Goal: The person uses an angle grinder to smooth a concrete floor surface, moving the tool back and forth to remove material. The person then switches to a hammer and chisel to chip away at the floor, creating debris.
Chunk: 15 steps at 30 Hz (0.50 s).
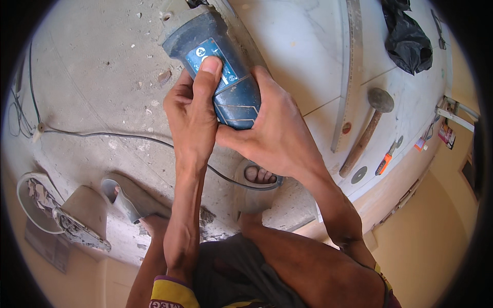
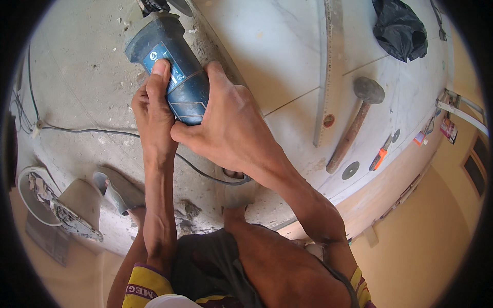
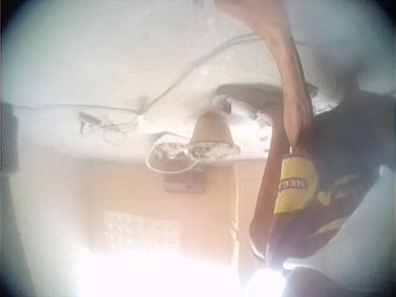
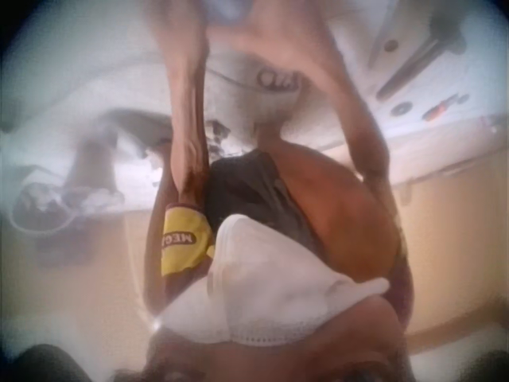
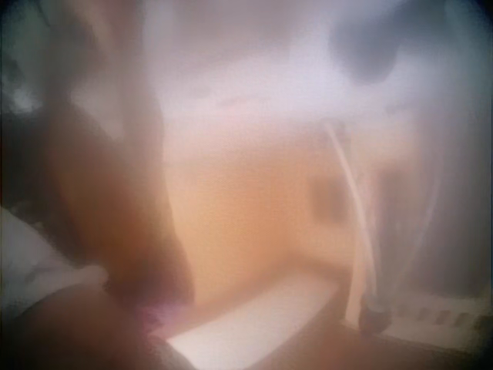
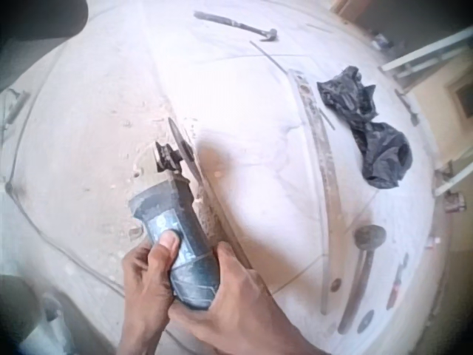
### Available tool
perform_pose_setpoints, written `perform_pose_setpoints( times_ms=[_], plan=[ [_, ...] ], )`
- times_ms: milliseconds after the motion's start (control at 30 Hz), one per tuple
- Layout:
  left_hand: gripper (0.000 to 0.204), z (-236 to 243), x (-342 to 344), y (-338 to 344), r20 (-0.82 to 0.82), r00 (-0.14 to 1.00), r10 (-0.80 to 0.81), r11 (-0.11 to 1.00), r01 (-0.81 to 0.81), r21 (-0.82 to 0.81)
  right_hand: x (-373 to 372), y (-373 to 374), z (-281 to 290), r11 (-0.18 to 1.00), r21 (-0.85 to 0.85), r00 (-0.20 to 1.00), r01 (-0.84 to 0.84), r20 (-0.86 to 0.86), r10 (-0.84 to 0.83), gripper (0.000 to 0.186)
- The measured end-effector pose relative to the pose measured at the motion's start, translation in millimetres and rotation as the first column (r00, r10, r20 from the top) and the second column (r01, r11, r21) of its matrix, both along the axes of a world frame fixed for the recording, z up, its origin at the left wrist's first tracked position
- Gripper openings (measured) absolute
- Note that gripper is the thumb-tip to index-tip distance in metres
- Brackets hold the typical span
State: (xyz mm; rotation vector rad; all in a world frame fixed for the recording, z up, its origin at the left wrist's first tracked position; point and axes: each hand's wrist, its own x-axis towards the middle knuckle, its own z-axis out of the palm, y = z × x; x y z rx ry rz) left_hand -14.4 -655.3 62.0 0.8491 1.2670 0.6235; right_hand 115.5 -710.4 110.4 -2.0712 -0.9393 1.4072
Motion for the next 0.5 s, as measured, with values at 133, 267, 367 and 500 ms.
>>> perform_pose_setpoints(
  times_ms=[133, 267, 367, 500],
  plan=[
    [0.052, -5.6, -0.8, 8.2, 0.07, 0.998, 0.009, 1.0, -0.007, -0.026, 4.2, 6.7, -2.5, 1.0, 0.011, 1.0, 0.001, 0.004, -0.001, 0.073],
    [0.053, -9.2, 4.7, 12.6, 0.101, 0.994, 0.034, 0.999, -0.03, -0.04, 10.2, 11.5, -8.0, 1.0, -0.03, 1.0, 0.0, -0.002, 0.0, 0.07],
    [0.054, -13.0, 7.4, 11.1, 0.117, 0.991, 0.058, 0.997, -0.053, -0.047, 9.5, 11.7, -9.7, 1.0, -0.028, 1.0, 0.009, -0.019, -0.01, 0.069],
    [0.053, -18.7, 6.5, 12.3, 0.132, 0.989, 0.069, 0.996, -0.061, -0.057, 6.4, 13.3, -9.9, 0.999, -0.008, 0.999, 0.033, -0.035, -0.033, 0.065]
  ],
)
